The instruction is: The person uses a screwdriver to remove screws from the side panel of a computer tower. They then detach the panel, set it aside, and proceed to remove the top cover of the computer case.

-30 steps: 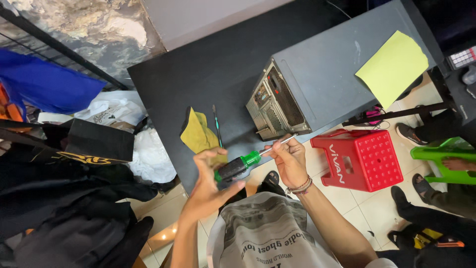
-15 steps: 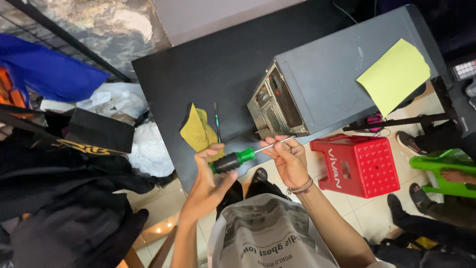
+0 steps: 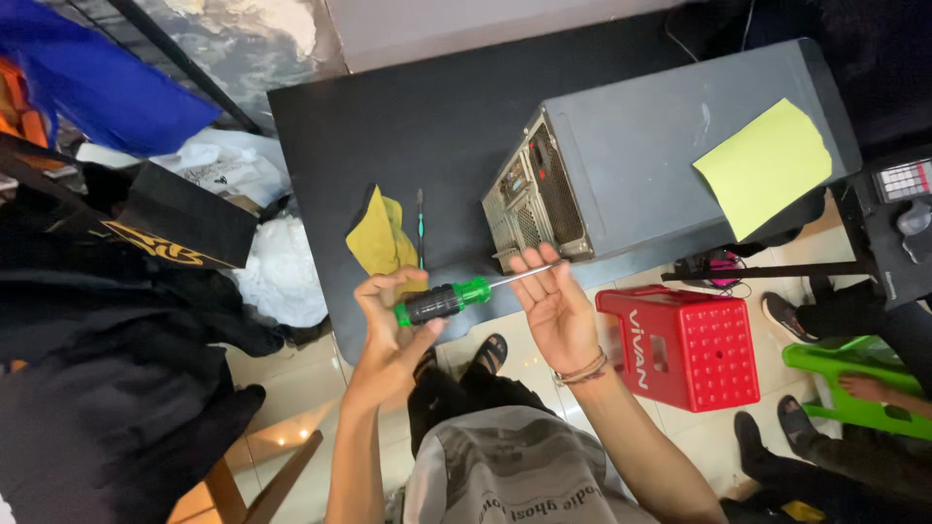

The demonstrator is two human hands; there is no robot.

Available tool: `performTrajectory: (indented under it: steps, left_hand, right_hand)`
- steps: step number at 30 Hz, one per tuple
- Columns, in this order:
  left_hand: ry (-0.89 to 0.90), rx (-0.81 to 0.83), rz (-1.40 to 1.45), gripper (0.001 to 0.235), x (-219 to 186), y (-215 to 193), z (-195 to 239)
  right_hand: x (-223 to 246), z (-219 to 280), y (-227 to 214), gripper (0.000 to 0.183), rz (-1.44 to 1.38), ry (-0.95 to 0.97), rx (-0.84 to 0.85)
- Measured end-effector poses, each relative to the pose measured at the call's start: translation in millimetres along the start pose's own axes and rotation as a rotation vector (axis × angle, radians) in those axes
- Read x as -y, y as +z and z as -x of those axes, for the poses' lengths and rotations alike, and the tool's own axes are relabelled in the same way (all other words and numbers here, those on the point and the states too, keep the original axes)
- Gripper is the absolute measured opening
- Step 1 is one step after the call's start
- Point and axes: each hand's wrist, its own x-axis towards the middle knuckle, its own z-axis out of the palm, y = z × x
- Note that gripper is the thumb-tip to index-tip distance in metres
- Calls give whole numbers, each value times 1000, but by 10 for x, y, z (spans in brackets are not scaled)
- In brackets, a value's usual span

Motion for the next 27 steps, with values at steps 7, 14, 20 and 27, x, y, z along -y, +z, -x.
performTrajectory:
  steps: [7, 14, 20, 27]
  left_hand:
    - [-30, -58, -385, 25, -31, -3, -157]
    - [-286, 35, -223, 46, -171, -99, -173]
    - [-205, 192, -190, 38, -254, -140, -161]
    - [-232, 103, -234, 55, -370, -51, -114]
  right_hand:
    - [-18, 57, 268, 44, -242, -28, -49]
    - [-131, -6, 48, 37, -425, -55, 12]
    - [-187, -132, -56, 34, -419, -63, -3]
    - [-216, -163, -114, 31, -401, -42, -34]
